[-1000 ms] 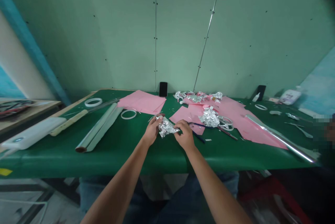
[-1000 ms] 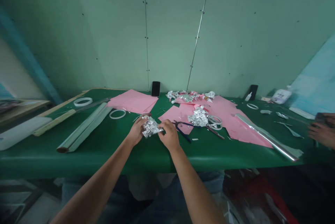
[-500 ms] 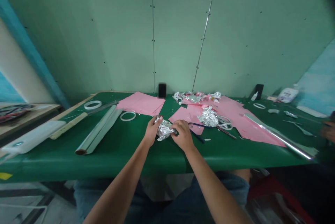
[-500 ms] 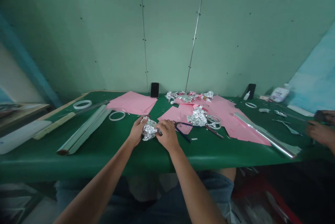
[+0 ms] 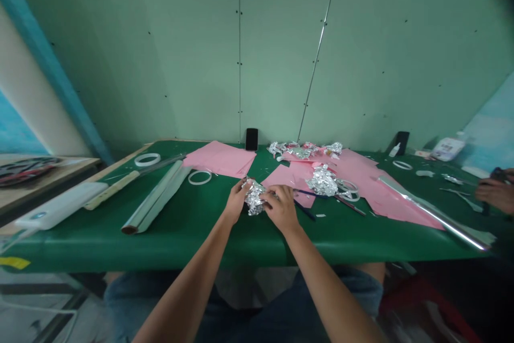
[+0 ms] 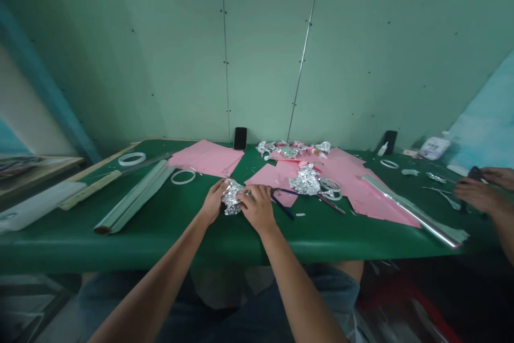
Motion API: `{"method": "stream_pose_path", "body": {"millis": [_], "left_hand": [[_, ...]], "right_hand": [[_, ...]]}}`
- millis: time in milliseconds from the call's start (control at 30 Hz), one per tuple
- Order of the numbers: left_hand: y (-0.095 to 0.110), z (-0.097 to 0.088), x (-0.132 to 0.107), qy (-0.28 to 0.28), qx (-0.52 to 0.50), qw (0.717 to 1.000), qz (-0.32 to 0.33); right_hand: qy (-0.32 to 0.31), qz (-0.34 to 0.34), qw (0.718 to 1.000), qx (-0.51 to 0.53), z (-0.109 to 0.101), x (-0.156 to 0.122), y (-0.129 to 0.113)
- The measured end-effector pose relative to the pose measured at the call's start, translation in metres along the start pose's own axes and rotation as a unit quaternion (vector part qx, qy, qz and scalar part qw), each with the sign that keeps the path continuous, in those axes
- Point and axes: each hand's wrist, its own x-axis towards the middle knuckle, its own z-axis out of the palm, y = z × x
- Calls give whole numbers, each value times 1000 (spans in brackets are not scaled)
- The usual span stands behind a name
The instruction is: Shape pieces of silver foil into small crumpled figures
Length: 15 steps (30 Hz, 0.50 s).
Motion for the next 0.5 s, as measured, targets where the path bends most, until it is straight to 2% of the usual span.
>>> {"method": "stream_pose_path", "body": {"millis": [200, 367, 500], "left_hand": [[10, 8, -8, -49, -52, 997, -27], [7, 6, -5, -16, -90, 996, -25], [0, 4, -2, -21, -82, 996, -24]], "right_hand": [[45, 27, 998, 38, 0, -2, 6], [39, 38, 998, 19, 1, -2, 4], [13, 11, 1000, -14, 4, -1, 0]]}}
